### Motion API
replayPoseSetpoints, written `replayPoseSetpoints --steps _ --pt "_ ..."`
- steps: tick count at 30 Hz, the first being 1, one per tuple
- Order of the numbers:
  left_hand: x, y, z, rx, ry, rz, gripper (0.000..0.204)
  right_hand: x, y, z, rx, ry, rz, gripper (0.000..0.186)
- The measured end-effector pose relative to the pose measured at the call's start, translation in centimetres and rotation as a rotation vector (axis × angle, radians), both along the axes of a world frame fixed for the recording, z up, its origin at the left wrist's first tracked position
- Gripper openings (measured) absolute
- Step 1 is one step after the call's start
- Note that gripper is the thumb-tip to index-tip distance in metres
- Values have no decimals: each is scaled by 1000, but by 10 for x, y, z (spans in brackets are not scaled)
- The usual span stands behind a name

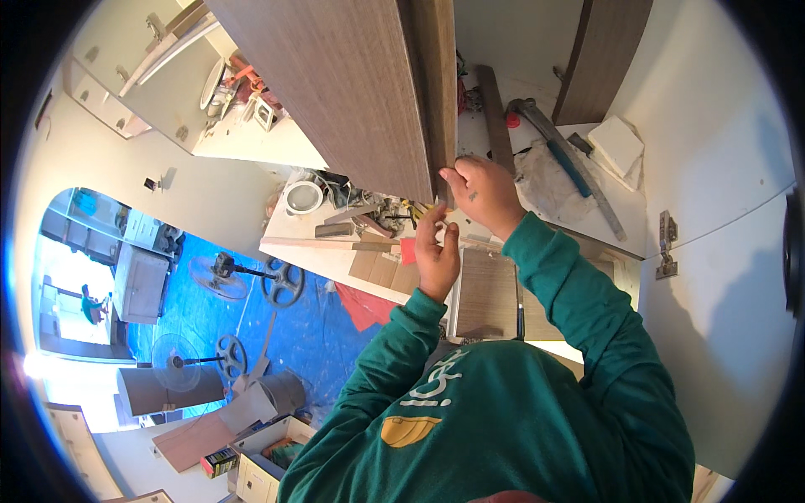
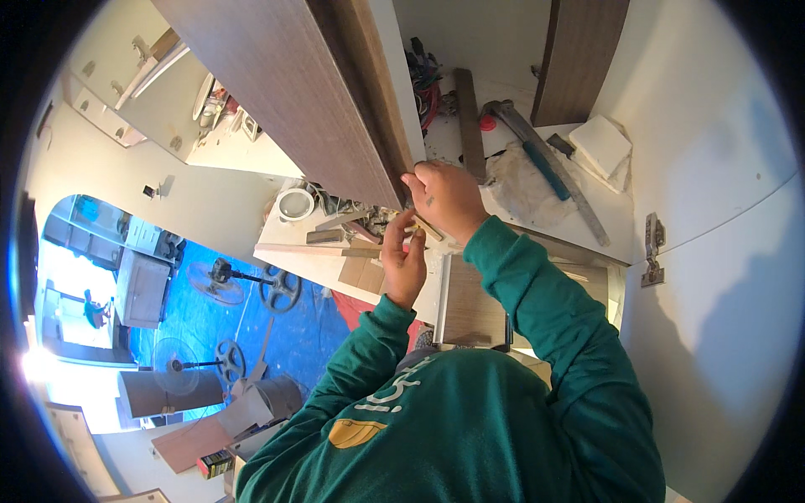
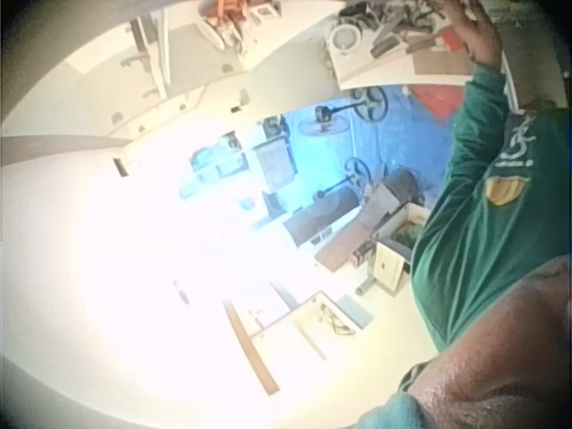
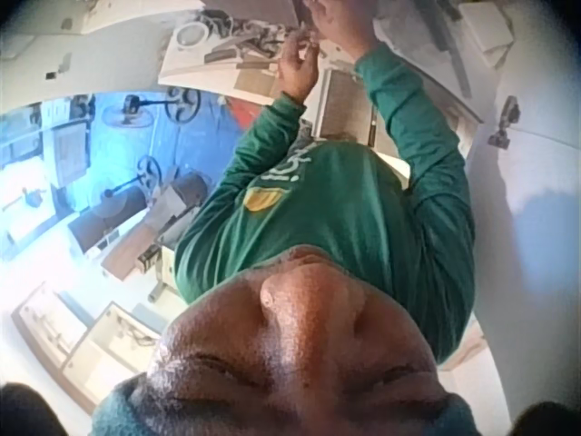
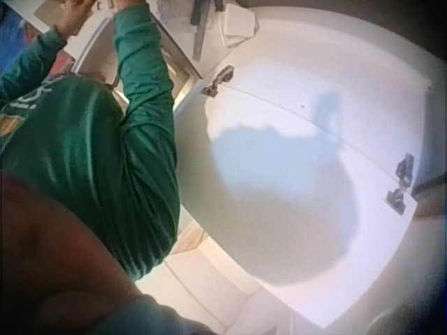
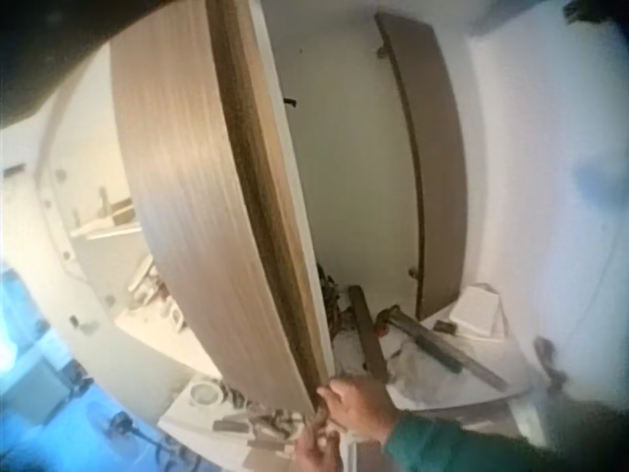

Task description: The person aligns a strip of edge banding along the edge of a wooden cabinet door and taps it into place with a hammer. They then use a utility knife to trim the excess banding flush with the door edge and smooth the seam with a small block.

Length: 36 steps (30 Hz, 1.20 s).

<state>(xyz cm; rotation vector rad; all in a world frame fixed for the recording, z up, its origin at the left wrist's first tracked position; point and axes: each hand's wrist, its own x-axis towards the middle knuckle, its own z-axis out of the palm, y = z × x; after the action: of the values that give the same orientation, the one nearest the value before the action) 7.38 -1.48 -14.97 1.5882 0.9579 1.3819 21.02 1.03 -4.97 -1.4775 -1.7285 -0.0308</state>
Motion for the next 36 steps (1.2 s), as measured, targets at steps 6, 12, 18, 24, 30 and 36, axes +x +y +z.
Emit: replayPoseSetpoints --steps 6,12,18,24,30,36 --pt "18 -7 30 157 52 -36 79 18 -10 42 -286 58 68 22" --pt "37 -7 48 -56 -32 43 84 53 -31 16 -108 273 -21 20" --pt "46 -5 74 -264 -111 50 86 64 -60 -15 -39 269 -148 20" --pt "34 -3 79 2 -26 55 86 71 -72 -31 144 167 -192 16" --pt "35 -1 84 30 42 117 81 70 -76 -33 168 93 -198 18" --pt "28 -4 120 -129 47 48 77 73 -76 -30 143 43 -179 22"
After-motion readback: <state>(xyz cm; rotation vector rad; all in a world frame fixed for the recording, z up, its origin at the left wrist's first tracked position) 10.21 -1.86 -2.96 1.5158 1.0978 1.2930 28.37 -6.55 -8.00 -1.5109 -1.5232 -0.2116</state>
